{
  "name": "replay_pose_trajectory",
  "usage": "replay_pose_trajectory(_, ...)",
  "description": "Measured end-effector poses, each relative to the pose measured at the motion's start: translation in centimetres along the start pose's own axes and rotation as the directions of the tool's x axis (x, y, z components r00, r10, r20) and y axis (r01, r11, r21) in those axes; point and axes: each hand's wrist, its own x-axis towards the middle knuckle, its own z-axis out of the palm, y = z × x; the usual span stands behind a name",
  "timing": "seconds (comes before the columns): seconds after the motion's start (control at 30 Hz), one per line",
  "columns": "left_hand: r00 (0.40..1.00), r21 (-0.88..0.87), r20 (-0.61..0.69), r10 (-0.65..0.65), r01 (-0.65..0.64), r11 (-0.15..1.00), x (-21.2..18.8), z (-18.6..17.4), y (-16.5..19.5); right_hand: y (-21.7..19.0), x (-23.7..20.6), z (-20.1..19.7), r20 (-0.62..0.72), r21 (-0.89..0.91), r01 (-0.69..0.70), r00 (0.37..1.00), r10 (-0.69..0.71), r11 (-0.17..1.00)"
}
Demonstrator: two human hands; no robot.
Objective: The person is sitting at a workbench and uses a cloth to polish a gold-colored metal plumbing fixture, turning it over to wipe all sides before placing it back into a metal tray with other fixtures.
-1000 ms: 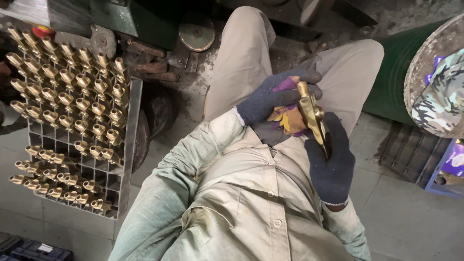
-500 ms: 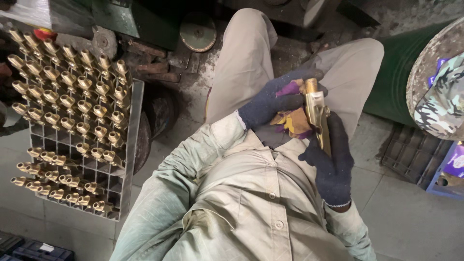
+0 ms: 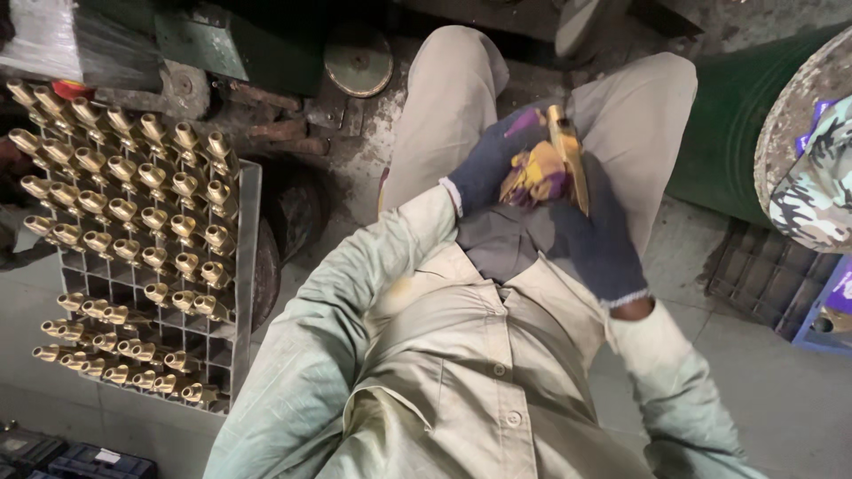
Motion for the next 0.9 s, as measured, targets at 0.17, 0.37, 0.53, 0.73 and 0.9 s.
replay_pose_trajectory(0.17, 0.999, -0.181, 0.050, -0.012, 0.021, 0.983, 3.8, -2.2, -0.1, -0.9, 5.6, -0.9, 0.062, 0.053, -0.105, 0.993, 0.101, 0.993)
replay_pose_trajectory(0.37, 0.972, -0.362, 0.211, -0.103, 0.175, 0.916, 7.6, -2.5, 1.4, -3.8, 9.3, -1.5, 0.128, 0.067, -0.140, 0.983, 0.130, 0.988)
replay_pose_trajectory(0.53, 0.987, -0.266, 0.117, -0.112, 0.140, 0.954, 8.9, -2.8, 1.8, -4.8, 11.2, -1.5, 0.137, 0.088, -0.210, 0.971, 0.197, 0.974)
replay_pose_trajectory(0.73, 0.951, -0.388, 0.217, -0.220, 0.291, 0.875, 9.6, -3.2, 1.8, -4.4, 13.2, -1.3, 0.130, 0.095, -0.195, 0.975, 0.182, 0.976)
replay_pose_trajectory(0.9, 0.940, -0.443, 0.264, -0.217, 0.318, 0.838, 9.9, -3.4, 2.0, -4.8, 13.7, -1.0, 0.106, -0.021, -0.150, 0.983, 0.151, 0.989)
